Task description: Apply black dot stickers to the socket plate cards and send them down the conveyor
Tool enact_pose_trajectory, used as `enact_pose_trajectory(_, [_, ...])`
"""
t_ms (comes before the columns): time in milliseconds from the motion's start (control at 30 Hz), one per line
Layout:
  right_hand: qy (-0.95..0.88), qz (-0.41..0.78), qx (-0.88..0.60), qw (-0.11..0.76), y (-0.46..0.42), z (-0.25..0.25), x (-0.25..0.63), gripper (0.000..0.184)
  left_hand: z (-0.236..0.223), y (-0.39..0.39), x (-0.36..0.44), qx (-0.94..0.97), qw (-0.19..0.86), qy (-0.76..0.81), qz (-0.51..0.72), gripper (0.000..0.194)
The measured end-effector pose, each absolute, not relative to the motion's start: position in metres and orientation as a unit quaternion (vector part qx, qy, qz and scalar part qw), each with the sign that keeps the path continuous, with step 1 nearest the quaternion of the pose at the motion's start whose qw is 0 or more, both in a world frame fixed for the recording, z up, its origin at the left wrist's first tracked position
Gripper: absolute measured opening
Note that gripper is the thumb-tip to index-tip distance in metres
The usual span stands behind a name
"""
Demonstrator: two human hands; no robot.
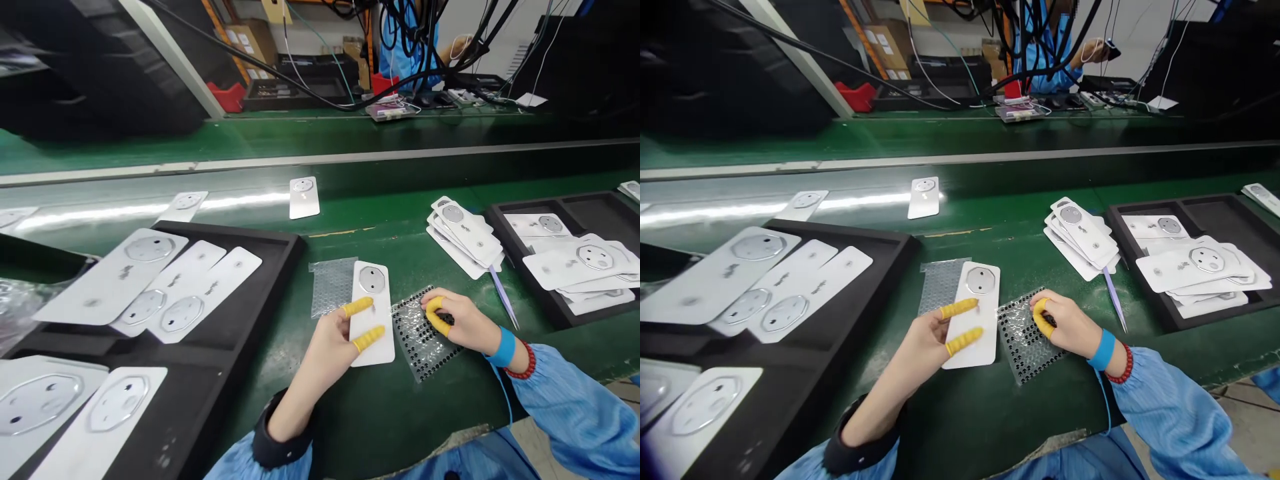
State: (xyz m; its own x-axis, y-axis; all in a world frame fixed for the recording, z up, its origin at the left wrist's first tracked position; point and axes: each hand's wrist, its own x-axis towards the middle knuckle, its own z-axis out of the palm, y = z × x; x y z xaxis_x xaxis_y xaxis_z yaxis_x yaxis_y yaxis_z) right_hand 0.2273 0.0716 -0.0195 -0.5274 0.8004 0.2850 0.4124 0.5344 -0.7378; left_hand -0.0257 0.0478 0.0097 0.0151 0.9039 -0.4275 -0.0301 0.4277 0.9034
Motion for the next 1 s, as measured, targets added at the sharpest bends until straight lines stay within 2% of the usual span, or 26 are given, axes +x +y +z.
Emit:
enact_pose_trajectory(100, [-0.73, 0.348, -0.424, 0.408, 0.068, -0.002, 0.225, 0.006, 0.008, 0.03, -0.018, 0.43, 0.451, 0.644, 0.445, 0.042])
enact_pose_trajectory(233, [-0.667, 0.346, -0.408, 0.518, 0.054, 0.029, 0.207, 0.008, -0.002, -0.008, 0.002, 0.551, 0.368, 0.611, 0.434, 0.034])
enact_pose_trajectory(400, [-0.659, 0.331, -0.381, 0.558, 0.04, 0.043, 0.185, 0.023, -0.002, -0.039, 0.033, 0.6, 0.294, 0.538, 0.514, 0.026])
enact_pose_trajectory(567, [-0.648, 0.315, -0.398, 0.567, 0.036, 0.044, 0.191, 0.027, 0.0, -0.043, 0.045, 0.618, 0.22, 0.509, 0.558, 0.014])
enact_pose_trajectory(733, [-0.63, 0.394, -0.377, 0.554, 0.035, 0.052, 0.196, 0.018, 0.003, -0.043, 0.04, 0.668, 0.178, 0.452, 0.563, 0.013])
enact_pose_trajectory(833, [-0.627, 0.419, -0.355, 0.552, 0.034, 0.056, 0.197, 0.015, 0.006, -0.046, 0.037, 0.673, 0.178, 0.454, 0.556, 0.022])
enact_pose_trajectory(1000, [-0.577, 0.478, -0.31, 0.586, 0.033, 0.062, 0.2, 0.038, 0.011, -0.048, 0.036, 0.683, 0.201, 0.424, 0.56, 0.034])
